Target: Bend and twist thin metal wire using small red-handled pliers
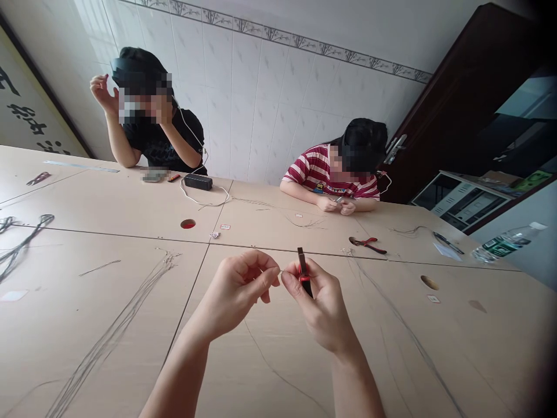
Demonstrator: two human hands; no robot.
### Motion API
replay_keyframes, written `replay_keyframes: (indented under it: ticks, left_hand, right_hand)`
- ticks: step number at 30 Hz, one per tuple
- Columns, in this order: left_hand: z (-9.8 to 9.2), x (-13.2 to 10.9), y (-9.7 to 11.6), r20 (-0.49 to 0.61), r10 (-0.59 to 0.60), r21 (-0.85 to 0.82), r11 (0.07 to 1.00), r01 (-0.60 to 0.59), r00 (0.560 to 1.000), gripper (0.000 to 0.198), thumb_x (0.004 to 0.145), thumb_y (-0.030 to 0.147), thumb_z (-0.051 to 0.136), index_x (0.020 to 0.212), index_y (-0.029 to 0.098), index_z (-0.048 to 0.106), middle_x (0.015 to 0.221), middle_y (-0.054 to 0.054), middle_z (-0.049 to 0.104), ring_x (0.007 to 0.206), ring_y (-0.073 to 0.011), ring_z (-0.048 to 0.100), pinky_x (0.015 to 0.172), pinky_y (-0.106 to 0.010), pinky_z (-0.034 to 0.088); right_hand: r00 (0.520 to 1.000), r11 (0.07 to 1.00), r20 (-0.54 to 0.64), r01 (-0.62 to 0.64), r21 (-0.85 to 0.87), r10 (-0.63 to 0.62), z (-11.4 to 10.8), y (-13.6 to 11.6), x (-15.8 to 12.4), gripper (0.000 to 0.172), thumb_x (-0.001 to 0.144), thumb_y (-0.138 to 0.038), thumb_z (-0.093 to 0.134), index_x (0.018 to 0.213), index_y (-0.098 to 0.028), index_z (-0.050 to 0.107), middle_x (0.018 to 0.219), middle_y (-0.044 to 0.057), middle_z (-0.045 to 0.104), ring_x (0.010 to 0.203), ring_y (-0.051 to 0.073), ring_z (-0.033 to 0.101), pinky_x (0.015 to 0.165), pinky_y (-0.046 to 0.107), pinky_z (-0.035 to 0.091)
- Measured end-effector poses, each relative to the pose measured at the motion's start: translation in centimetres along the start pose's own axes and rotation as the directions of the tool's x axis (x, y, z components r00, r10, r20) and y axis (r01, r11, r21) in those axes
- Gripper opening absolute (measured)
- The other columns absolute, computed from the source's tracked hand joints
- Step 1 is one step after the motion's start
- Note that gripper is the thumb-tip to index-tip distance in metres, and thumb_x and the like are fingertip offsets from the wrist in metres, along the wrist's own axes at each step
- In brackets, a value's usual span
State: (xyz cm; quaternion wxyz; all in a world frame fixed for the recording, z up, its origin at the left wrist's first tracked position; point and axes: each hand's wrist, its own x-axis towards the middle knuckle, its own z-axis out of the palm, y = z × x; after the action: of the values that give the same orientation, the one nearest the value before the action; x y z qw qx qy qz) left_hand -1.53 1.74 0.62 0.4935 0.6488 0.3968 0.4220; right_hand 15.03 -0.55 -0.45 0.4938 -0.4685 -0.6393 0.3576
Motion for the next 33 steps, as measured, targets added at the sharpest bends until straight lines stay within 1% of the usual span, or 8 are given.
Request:
replay_keyframes:
  ticks: [7, 12, 14, 16, 19, 23, 26, 33]
  left_hand:
    - [-0.01, -0.01, -0.03, 0.015, 0.007, 0.008, 1.0, -0.007, 1.0, 0.014, 0.088, 0.02, 0.053, 0.078, 0.017, 0.062, 0.072, 0.001, 0.064, 0.056, -0.0066, 0.056, 0.052, -0.018, 0.044]
    - [0.0, 0.14, -0.23, 0.035, -0.013, -0.007, 1.0, 0.013, 0.999, 0.013, 0.09, 0.021, 0.052, 0.081, 0.017, 0.062, 0.074, 0.001, 0.064, 0.056, -0.0066, 0.057, 0.052, -0.018, 0.044]
    - [0.04, 0.18, -0.18, 0.037, -0.01, -0.021, 1.0, 0.011, 0.999, 0.014, 0.091, 0.022, 0.053, 0.081, 0.017, 0.061, 0.074, 0.001, 0.064, 0.056, -0.0063, 0.057, 0.052, -0.018, 0.044]
    - [0.04, 0.16, -0.09, 0.033, -0.005, -0.036, 0.999, 0.006, 0.999, 0.015, 0.091, 0.024, 0.053, 0.081, 0.017, 0.061, 0.074, 0.001, 0.065, 0.055, -0.006, 0.056, 0.051, -0.018, 0.043]
    - [-0.09, 0.03, -0.04, 0.029, -0.013, -0.033, 0.999, 0.014, 0.999, 0.016, 0.091, 0.029, 0.057, 0.083, 0.017, 0.063, 0.075, 0.001, 0.065, 0.055, -0.0063, 0.057, 0.048, -0.017, 0.042]
    - [-0.38, -0.1, -0.11, 0.035, -0.035, 0.013, 0.999, 0.034, 0.999, 0.017, 0.086, 0.035, 0.065, 0.094, 0.02, 0.064, 0.081, 0.001, 0.065, 0.057, -0.0071, 0.059, 0.049, -0.018, 0.043]
    - [-0.43, -0.07, -0.03, 0.043, -0.03, 0.009, 1.0, 0.03, 0.999, 0.017, 0.086, 0.034, 0.066, 0.097, 0.021, 0.064, 0.087, 0.001, 0.066, 0.057, -0.0062, 0.059, 0.049, -0.017, 0.045]
    - [-0.33, -0.02, -0.01, 0.02, -0.04, 0.007, 0.999, 0.039, 0.999, 0.01, 0.085, 0.027, 0.065, 0.091, 0.019, 0.067, 0.071, 0.004, 0.062, 0.048, -0.0037, 0.05, 0.044, -0.015, 0.042]
  right_hand:
    - [0.999, 0.994, 0.003, 0.036, -0.099, -0.036, -0.05, 0.02, -0.13, 0.022, 0.095, -0.035, 0.052, 0.078, -0.021, 0.049, 0.073, -0.001, 0.052, 0.068, 0.013, 0.046, 0.065, 0.026, 0.039]
    - [0.996, 0.972, 0.007, 0.093, -0.214, -0.094, -0.23, 0.19, -0.13, 0.02, 0.095, -0.031, 0.05, 0.078, -0.021, 0.047, 0.075, -0.001, 0.051, 0.07, 0.014, 0.045, 0.067, 0.027, 0.038]
    - [0.993, 0.966, 0.008, 0.116, -0.23, -0.118, -0.26, 0.25, -0.09, 0.018, 0.095, -0.029, 0.05, 0.079, -0.021, 0.048, 0.076, 0.0, 0.051, 0.072, 0.014, 0.047, 0.069, 0.026, 0.039]
    - [0.993, 0.969, 0.006, 0.115, -0.22, -0.117, -0.29, 0.27, -0.07, 0.019, 0.095, -0.029, 0.051, 0.078, -0.021, 0.048, 0.076, 0.0, 0.052, 0.071, 0.014, 0.047, 0.068, 0.026, 0.039]
    - [0.995, 0.982, 0.008, 0.096, -0.163, -0.095, -0.38, 0.26, -0.05, 0.021, 0.096, -0.031, 0.051, 0.077, -0.022, 0.046, 0.073, -0.002, 0.049, 0.066, 0.012, 0.044, 0.064, 0.024, 0.038]
    - [0.996, 0.987, 0.003, 0.09, -0.133, -0.091, -0.49, 0.25, -0.03, 0.022, 0.096, -0.032, 0.051, 0.077, -0.022, 0.046, 0.07, -0.003, 0.047, 0.064, 0.012, 0.041, 0.061, 0.023, 0.037]
    - [0.996, 0.988, 0.011, 0.084, -0.131, -0.084, -0.51, 0.27, 0.0, 0.021, 0.096, -0.032, 0.051, 0.078, -0.022, 0.046, 0.069, -0.004, 0.046, 0.064, 0.012, 0.041, 0.061, 0.023, 0.037]
    - [0.996, 0.991, 0.026, 0.089, -0.098, -0.087, -0.47, 0.12, 0.07, 0.021, 0.096, -0.032, 0.052, 0.078, -0.021, 0.048, 0.071, -0.004, 0.049, 0.065, 0.011, 0.043, 0.061, 0.022, 0.038]
